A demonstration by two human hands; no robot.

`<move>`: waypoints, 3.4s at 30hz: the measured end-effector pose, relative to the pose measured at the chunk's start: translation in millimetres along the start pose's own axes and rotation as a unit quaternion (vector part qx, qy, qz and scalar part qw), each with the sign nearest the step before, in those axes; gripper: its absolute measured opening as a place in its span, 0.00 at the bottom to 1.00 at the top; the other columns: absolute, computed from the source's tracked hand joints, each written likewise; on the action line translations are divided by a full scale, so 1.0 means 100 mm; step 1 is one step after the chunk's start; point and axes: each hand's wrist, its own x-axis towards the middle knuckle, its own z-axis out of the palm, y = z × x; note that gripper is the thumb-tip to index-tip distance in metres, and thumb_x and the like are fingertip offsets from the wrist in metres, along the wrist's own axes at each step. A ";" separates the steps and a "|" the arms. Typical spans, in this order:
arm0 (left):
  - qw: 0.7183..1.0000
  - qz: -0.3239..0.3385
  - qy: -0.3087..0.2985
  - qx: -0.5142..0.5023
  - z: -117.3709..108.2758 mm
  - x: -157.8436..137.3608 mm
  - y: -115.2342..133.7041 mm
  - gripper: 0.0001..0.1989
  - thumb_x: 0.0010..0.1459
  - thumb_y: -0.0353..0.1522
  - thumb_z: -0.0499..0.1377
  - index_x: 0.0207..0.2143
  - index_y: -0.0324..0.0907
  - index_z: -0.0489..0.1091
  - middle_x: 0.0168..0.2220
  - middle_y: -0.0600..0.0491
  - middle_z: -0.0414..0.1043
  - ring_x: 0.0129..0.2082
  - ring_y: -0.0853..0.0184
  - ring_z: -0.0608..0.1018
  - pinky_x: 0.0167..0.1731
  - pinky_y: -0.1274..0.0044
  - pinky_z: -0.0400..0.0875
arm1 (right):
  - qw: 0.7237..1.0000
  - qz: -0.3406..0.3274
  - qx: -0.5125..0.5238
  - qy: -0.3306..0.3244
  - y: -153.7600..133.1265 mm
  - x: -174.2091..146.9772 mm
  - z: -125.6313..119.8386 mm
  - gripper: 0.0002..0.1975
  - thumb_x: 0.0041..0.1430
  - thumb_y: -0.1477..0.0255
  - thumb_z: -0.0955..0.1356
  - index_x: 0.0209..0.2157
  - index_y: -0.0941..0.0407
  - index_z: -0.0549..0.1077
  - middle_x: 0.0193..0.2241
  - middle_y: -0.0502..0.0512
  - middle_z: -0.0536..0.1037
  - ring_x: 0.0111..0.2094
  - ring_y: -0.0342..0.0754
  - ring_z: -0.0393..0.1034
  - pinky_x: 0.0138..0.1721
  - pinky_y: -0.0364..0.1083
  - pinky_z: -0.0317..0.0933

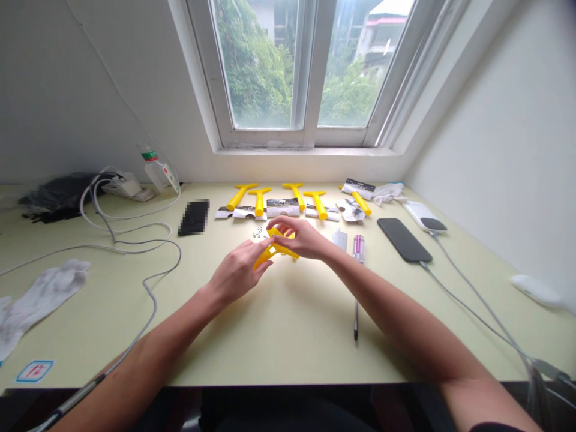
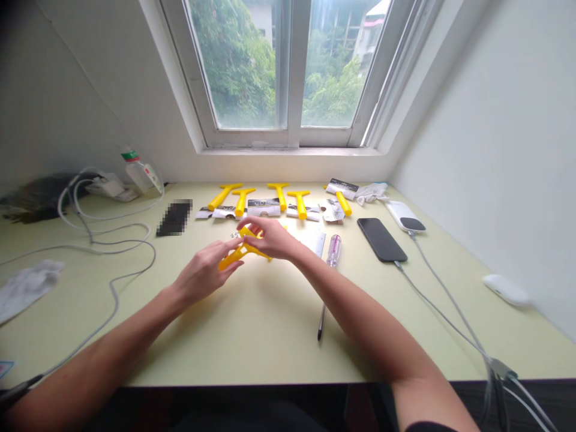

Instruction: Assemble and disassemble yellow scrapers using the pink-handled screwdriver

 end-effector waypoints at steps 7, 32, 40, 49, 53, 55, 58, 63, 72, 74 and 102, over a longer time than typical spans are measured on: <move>0.999 -0.021 -0.009 -0.028 0.04 -0.03 -0.02 0.22 0.62 0.32 0.61 0.57 0.42 0.62 0.42 0.46 0.75 0.38 0.61 0.79 0.41 0.67 0.77 | 0.993 0.030 -0.118 0.010 0.00 0.02 0.04 0.06 0.64 0.73 0.65 0.38 0.55 0.75 0.37 0.52 0.81 0.38 0.44 0.75 0.40 0.43 0.65; 0.973 -0.221 -0.035 -0.058 -0.01 0.04 -0.08 0.16 0.61 0.41 0.59 0.51 0.47 0.68 0.44 0.53 0.77 0.29 0.68 0.76 0.32 0.76 0.72 | 0.895 0.254 -0.277 -0.241 0.49 -0.06 -0.92 0.12 0.54 0.72 0.68 0.40 0.51 0.78 0.36 0.51 0.82 0.37 0.47 0.74 0.31 0.41 0.59; 0.970 -0.232 -0.037 -0.059 -0.02 0.06 -0.08 0.17 0.61 0.41 0.60 0.51 0.47 0.69 0.39 0.54 0.77 0.29 0.68 0.76 0.33 0.76 0.73 | 0.915 0.196 -0.283 -0.209 0.47 -0.03 -0.77 0.12 0.55 0.68 0.69 0.41 0.49 0.80 0.38 0.51 0.81 0.37 0.46 0.73 0.34 0.41 0.60; 0.974 -0.214 -0.031 -0.063 -0.02 0.04 -0.08 0.17 0.61 0.41 0.58 0.51 0.46 0.69 0.43 0.52 0.77 0.29 0.67 0.76 0.32 0.75 0.74 | 0.913 0.194 -0.294 -0.205 0.50 -0.03 -0.74 0.10 0.53 0.70 0.70 0.37 0.52 0.81 0.37 0.53 0.81 0.35 0.47 0.73 0.33 0.42 0.60; 0.974 -0.214 -0.032 -0.061 -0.03 0.05 -0.07 0.17 0.61 0.42 0.59 0.50 0.47 0.69 0.39 0.53 0.77 0.28 0.68 0.76 0.31 0.75 0.74 | 0.915 0.189 -0.294 -0.202 0.48 -0.02 -0.70 0.11 0.54 0.69 0.69 0.40 0.51 0.80 0.39 0.53 0.80 0.36 0.46 0.73 0.33 0.42 0.60; 0.974 -0.215 -0.033 -0.063 -0.02 0.05 -0.07 0.17 0.61 0.41 0.59 0.51 0.47 0.69 0.39 0.53 0.77 0.28 0.68 0.76 0.31 0.75 0.74 | 0.914 0.192 -0.293 -0.208 0.49 -0.02 -0.67 0.10 0.54 0.69 0.70 0.39 0.51 0.80 0.39 0.53 0.81 0.35 0.46 0.73 0.32 0.41 0.60; 0.974 -0.214 -0.030 -0.067 -0.02 0.05 -0.08 0.18 0.61 0.41 0.59 0.51 0.46 0.69 0.40 0.52 0.77 0.29 0.68 0.77 0.32 0.76 0.74 | 0.909 0.199 -0.296 -0.213 0.50 -0.02 -0.66 0.09 0.53 0.70 0.70 0.37 0.53 0.80 0.37 0.53 0.81 0.34 0.46 0.73 0.32 0.42 0.60; 0.974 -0.214 -0.031 -0.071 -0.01 0.04 -0.10 0.18 0.61 0.41 0.59 0.52 0.46 0.69 0.41 0.52 0.77 0.29 0.68 0.76 0.31 0.76 0.74 | 0.898 0.222 -0.319 -0.205 0.47 -0.06 -0.87 0.09 0.54 0.69 0.70 0.38 0.52 0.79 0.39 0.53 0.80 0.39 0.47 0.73 0.35 0.42 0.61; 0.973 -0.218 -0.036 -0.067 -0.01 0.03 -0.11 0.19 0.61 0.43 0.59 0.52 0.47 0.69 0.38 0.52 0.77 0.29 0.67 0.77 0.32 0.75 0.75 | 0.865 0.265 -0.350 -0.243 0.50 -0.09 -0.87 0.12 0.47 0.71 0.73 0.36 0.55 0.76 0.38 0.55 0.78 0.37 0.50 0.71 0.30 0.43 0.58; 0.974 -0.215 -0.033 -0.068 -0.01 0.02 -0.12 0.19 0.61 0.43 0.59 0.52 0.47 0.69 0.39 0.52 0.77 0.30 0.67 0.77 0.32 0.75 0.75 | 0.869 0.261 -0.348 -0.237 0.48 -0.08 -0.84 0.10 0.48 0.71 0.72 0.36 0.54 0.76 0.37 0.55 0.78 0.37 0.50 0.71 0.29 0.43 0.57; 0.959 -0.264 0.020 -0.105 -0.03 0.05 -0.05 0.14 0.59 0.42 0.60 0.42 0.46 0.63 0.41 0.53 0.73 0.28 0.69 0.76 0.28 0.76 0.72 | 0.916 0.121 -0.365 -0.111 0.04 0.01 -0.14 0.12 0.63 0.68 0.64 0.39 0.59 0.78 0.41 0.65 0.80 0.47 0.57 0.71 0.42 0.48 0.59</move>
